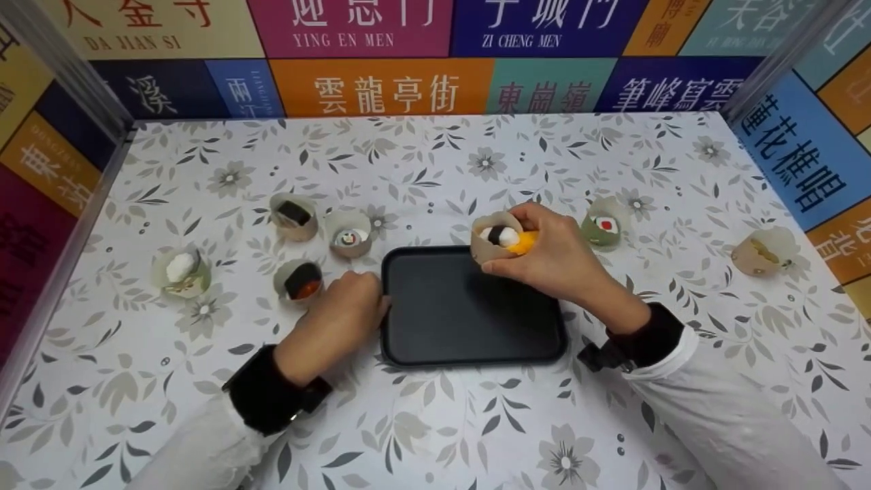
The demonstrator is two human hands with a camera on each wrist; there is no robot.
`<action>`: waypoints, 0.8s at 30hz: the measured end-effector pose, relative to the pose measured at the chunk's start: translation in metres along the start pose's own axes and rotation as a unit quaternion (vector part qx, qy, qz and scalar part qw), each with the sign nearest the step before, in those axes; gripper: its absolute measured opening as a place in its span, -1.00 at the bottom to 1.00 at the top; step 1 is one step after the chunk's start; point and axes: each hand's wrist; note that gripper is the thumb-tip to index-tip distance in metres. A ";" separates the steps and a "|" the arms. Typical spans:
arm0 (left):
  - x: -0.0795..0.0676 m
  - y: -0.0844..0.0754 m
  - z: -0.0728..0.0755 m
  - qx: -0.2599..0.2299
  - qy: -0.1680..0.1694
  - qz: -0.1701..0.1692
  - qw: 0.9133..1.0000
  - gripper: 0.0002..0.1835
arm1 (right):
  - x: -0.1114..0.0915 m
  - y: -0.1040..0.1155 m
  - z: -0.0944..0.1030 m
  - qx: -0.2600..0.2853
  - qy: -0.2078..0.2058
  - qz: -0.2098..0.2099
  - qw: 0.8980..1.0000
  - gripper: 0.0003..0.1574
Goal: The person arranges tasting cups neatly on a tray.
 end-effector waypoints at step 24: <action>-0.002 0.002 -0.001 -0.012 -0.012 -0.025 1.000 -0.75 | 0.024 -0.014 -0.008 -0.116 0.063 0.113 0.985 -0.25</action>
Point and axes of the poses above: each hand's wrist, its own x-axis towards the middle knuckle, its own z-axis out of the back of the hand, y = z × x, and after that the axes turned 7 degrees about y, right-handed
